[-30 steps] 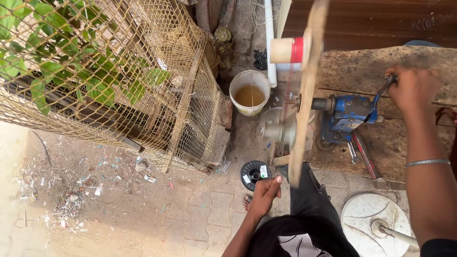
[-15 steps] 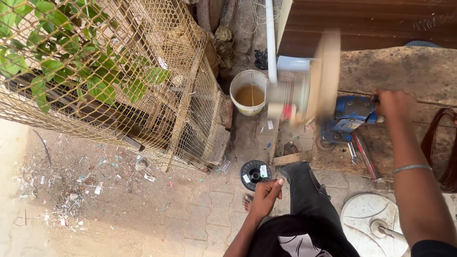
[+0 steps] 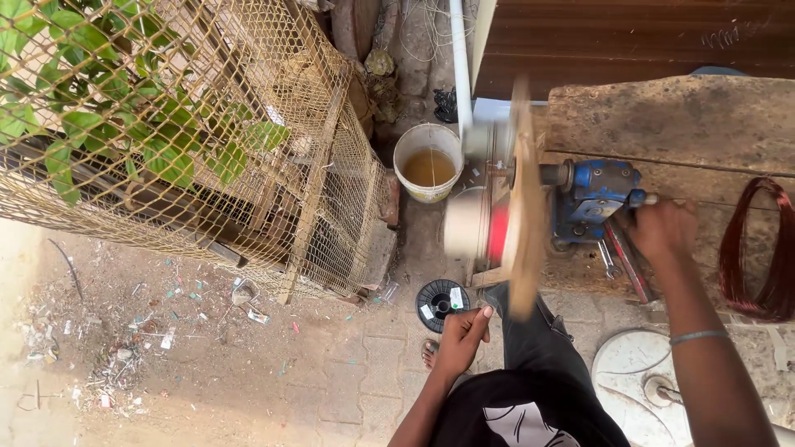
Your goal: Winding copper wire onto a spool using a manual winding machine.
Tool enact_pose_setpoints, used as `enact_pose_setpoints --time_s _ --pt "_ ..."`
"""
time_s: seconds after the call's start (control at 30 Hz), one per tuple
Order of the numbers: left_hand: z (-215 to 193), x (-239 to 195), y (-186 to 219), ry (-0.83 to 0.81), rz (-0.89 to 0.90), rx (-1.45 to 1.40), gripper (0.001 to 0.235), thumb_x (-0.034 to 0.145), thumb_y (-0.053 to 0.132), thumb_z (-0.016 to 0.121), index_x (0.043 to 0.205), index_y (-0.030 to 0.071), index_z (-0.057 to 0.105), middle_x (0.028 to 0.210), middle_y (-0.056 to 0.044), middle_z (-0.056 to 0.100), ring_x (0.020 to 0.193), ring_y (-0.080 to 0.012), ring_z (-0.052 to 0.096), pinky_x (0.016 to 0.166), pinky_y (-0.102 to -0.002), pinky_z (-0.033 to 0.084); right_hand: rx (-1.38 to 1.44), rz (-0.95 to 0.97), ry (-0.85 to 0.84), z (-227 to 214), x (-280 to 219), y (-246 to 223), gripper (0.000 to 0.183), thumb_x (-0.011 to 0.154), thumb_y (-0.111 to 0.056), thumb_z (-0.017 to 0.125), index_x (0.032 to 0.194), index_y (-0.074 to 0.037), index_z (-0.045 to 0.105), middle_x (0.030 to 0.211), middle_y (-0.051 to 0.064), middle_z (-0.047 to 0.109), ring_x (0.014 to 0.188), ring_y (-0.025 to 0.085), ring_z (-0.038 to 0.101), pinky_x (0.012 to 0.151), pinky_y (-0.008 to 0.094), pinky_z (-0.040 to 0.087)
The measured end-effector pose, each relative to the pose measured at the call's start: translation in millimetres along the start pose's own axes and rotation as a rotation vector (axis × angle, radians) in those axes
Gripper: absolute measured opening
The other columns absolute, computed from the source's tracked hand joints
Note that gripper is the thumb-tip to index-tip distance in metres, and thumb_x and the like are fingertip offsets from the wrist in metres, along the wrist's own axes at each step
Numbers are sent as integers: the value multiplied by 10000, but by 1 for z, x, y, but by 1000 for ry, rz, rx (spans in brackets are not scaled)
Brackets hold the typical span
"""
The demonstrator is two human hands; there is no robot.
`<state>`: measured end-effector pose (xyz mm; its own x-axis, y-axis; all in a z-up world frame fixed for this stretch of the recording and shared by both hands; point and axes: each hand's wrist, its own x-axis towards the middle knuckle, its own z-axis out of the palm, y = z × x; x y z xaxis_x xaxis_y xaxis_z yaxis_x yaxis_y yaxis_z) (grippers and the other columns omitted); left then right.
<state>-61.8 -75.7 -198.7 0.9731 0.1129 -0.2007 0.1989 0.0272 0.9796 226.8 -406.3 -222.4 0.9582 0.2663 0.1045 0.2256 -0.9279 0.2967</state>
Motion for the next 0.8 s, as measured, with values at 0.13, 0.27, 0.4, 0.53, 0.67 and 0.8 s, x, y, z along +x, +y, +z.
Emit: enact_pose_setpoints --time_s 0.13,0.27,0.4,0.53,0.67,0.8 --pt "1 0 0 15 9 6 554 1074 327 570 621 10 592 499 4 443 475 -62 358 475 -308 292 3 -10 -52 -30 -28 -9 233 949 -417 738 971 -188 770 866 54 761 834 207 732 951 403 480" --pt "2 -1 0 12 12 10 552 1075 323 563 620 12 595 496 6 439 473 -63 357 472 -307 290 93 -45 46 -56 -57 -12 261 843 -239 772 1099 -205 737 929 10 762 879 186 725 936 398 469" --pt "-1 -4 -1 12 30 -6 551 1079 320 559 624 12 600 504 10 434 483 -61 358 479 -303 290 108 -63 87 -78 -78 -12 357 778 -186 773 1132 -203 732 937 -8 762 915 164 723 919 382 459" --pt "-3 -4 -2 8 16 -11 547 1079 323 556 628 16 599 510 10 443 488 -60 364 485 -299 296 88 -75 143 -91 -95 -9 372 808 -175 768 1177 -207 738 926 -22 758 911 132 712 848 339 428" --pt "-4 -2 -4 3 27 -29 548 1080 323 557 629 14 597 523 10 465 500 -58 368 491 -297 296 99 -96 226 -102 -107 -2 298 829 -173 766 1125 -193 739 905 -39 740 893 118 693 803 324 389" --pt "-3 1 -6 -1 25 -34 548 1081 326 556 630 17 597 525 13 463 502 -56 364 492 -296 293 93 -120 305 -101 -116 9 222 861 -139 756 1078 -183 731 902 -51 724 882 107 674 807 313 375"
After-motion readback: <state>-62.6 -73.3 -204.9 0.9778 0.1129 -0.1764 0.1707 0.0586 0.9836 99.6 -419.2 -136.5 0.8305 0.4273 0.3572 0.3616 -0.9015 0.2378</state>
